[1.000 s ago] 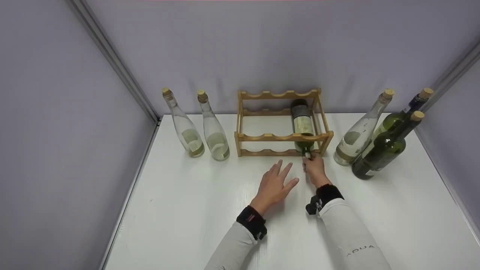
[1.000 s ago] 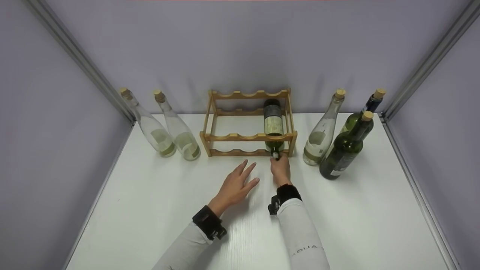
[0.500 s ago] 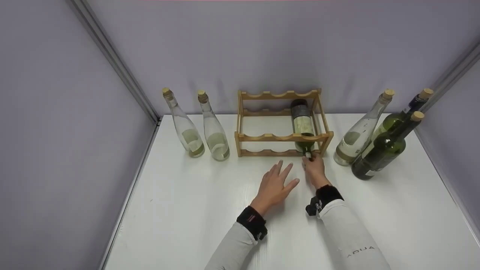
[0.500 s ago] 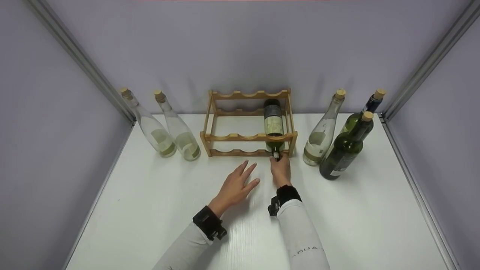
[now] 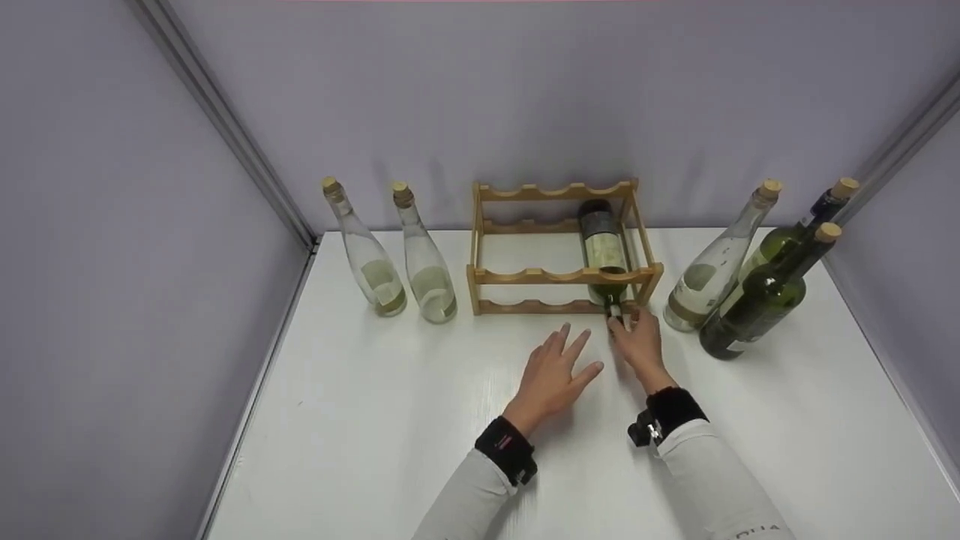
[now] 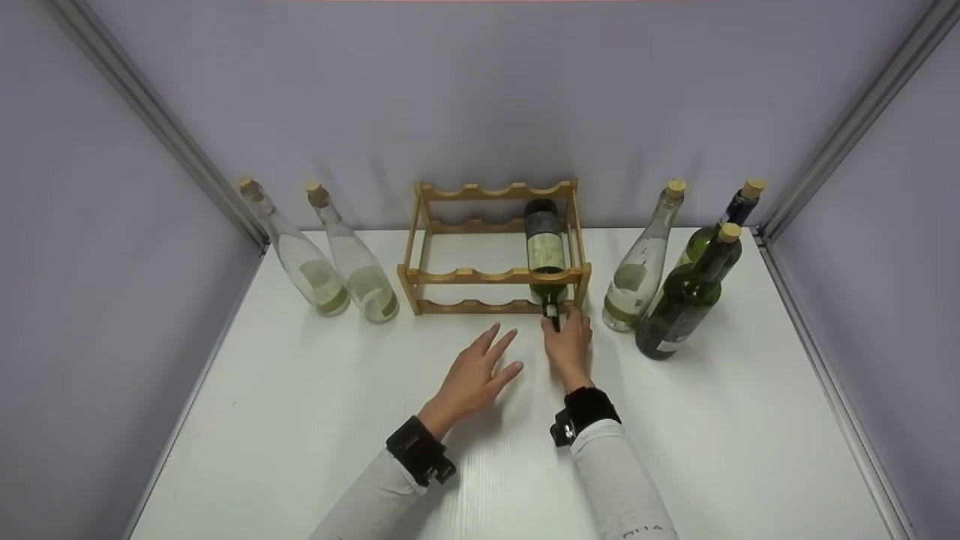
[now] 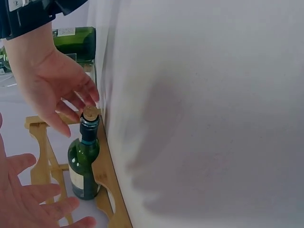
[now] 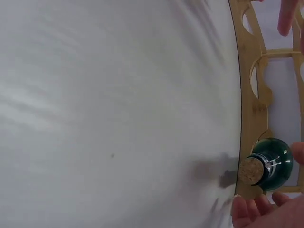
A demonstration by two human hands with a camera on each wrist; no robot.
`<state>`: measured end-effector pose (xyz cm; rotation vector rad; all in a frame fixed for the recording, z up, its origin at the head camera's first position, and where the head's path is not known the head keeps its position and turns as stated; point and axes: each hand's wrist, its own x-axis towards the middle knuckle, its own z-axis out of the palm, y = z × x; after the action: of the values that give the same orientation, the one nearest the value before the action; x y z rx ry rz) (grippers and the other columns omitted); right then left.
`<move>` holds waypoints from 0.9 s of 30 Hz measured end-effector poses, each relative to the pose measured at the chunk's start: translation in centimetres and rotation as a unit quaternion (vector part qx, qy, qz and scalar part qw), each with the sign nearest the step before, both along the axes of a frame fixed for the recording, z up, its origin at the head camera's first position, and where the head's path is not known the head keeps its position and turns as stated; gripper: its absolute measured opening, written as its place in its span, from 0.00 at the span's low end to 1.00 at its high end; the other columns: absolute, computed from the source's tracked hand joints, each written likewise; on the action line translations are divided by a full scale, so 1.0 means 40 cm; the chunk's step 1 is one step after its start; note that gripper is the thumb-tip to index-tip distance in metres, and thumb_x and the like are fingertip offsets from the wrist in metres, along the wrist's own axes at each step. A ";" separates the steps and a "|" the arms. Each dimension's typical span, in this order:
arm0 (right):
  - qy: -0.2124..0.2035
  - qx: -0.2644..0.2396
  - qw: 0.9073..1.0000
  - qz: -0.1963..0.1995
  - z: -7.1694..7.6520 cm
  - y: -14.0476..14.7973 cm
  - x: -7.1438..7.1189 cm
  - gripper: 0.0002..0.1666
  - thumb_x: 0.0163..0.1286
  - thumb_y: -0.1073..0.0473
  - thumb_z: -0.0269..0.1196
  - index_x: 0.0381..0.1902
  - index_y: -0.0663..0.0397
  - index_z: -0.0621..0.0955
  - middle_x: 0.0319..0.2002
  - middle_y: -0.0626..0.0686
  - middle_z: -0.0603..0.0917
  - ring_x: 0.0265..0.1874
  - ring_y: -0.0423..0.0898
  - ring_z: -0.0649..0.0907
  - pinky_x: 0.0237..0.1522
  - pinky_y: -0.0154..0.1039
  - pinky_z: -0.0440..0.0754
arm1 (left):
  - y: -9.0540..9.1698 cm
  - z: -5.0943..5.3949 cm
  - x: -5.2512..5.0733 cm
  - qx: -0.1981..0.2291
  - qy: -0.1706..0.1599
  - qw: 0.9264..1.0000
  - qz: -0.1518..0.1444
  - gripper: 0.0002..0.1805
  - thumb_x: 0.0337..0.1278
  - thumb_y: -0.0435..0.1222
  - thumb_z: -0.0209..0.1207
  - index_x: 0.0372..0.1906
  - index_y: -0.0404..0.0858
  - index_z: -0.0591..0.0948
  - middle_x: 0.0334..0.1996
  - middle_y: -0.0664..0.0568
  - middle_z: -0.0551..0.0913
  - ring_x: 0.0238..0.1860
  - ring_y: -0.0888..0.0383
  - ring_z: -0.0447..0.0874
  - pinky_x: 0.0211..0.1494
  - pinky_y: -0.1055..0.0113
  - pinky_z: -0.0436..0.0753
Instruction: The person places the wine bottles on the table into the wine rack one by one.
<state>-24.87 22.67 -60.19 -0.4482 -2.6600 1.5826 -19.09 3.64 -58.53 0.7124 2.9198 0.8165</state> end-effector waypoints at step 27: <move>0.253 0.037 0.944 -0.209 0.081 0.172 0.140 0.28 0.64 0.63 0.67 0.58 0.68 0.69 0.45 0.53 0.69 0.45 0.46 0.70 0.41 0.34 0.68 | 0.039 0.054 0.033 0.014 0.014 0.999 -0.030 0.36 0.71 0.64 0.36 0.76 0.52 0.60 0.76 0.46 0.56 0.74 0.50 0.54 0.71 0.53 0.61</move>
<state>-19.29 29.56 -56.95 -0.4813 -2.0627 1.2553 -17.78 5.19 -56.37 0.8149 2.9017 0.8510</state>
